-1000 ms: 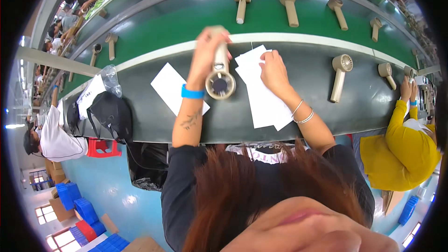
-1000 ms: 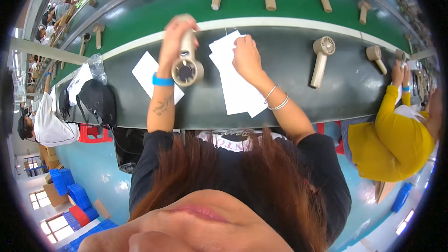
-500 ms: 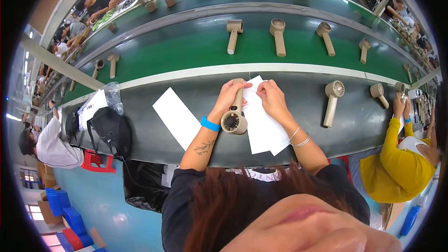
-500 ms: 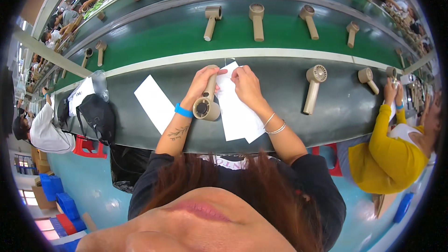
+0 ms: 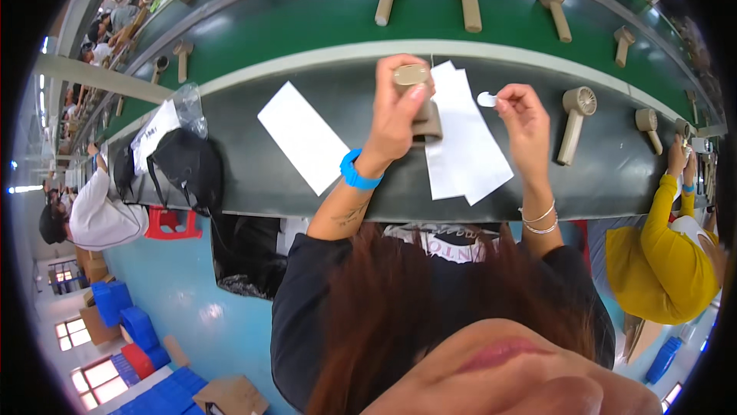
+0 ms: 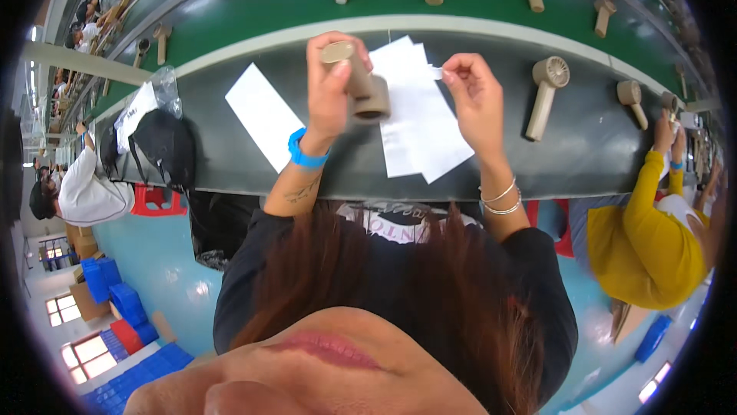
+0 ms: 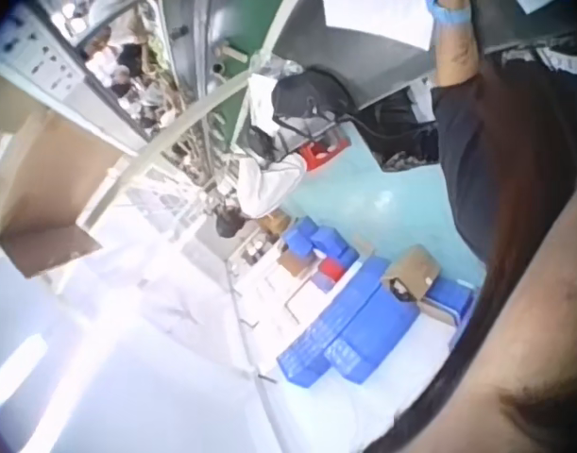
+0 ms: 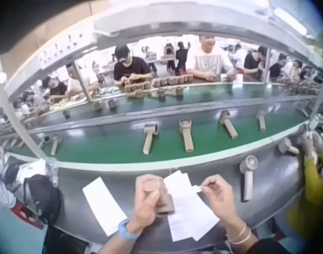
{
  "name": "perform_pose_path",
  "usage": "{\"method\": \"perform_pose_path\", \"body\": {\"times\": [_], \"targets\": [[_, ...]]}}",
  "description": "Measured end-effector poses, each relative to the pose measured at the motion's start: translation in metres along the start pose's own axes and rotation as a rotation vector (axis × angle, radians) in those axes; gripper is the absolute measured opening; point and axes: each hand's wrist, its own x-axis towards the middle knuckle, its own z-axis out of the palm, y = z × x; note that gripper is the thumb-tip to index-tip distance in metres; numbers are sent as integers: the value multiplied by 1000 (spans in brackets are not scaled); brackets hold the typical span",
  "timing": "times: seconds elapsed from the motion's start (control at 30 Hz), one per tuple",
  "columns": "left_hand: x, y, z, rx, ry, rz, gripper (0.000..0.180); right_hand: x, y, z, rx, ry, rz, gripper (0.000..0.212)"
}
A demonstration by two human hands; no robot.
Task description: The person takes handheld fans from a conveyor belt, peels adhesive stickers from paper sheets, applies the stickers onto the base of each fan by hand, and places the assembled fans back onto the conveyor belt.
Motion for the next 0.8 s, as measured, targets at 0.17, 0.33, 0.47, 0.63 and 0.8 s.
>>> {"method": "perform_pose_path", "body": {"times": [0.17,0.33,0.47,0.63,0.8], "targets": [[-32,-20,1,151,-53,77,30,-23,-19,4,44,12,13,17],[-52,8,2,466,-120,125,38,-44,-38,13,75,-13,9,30],[-59,13,6,523,-88,138,40,-52,-43,18,60,-105,-47,36],[-65,17,10,654,-119,205,40,-59,-53,21,99,-150,6,37],[-68,21,15,713,-86,223,37,-61,-54,25,105,-143,31,35]]}}
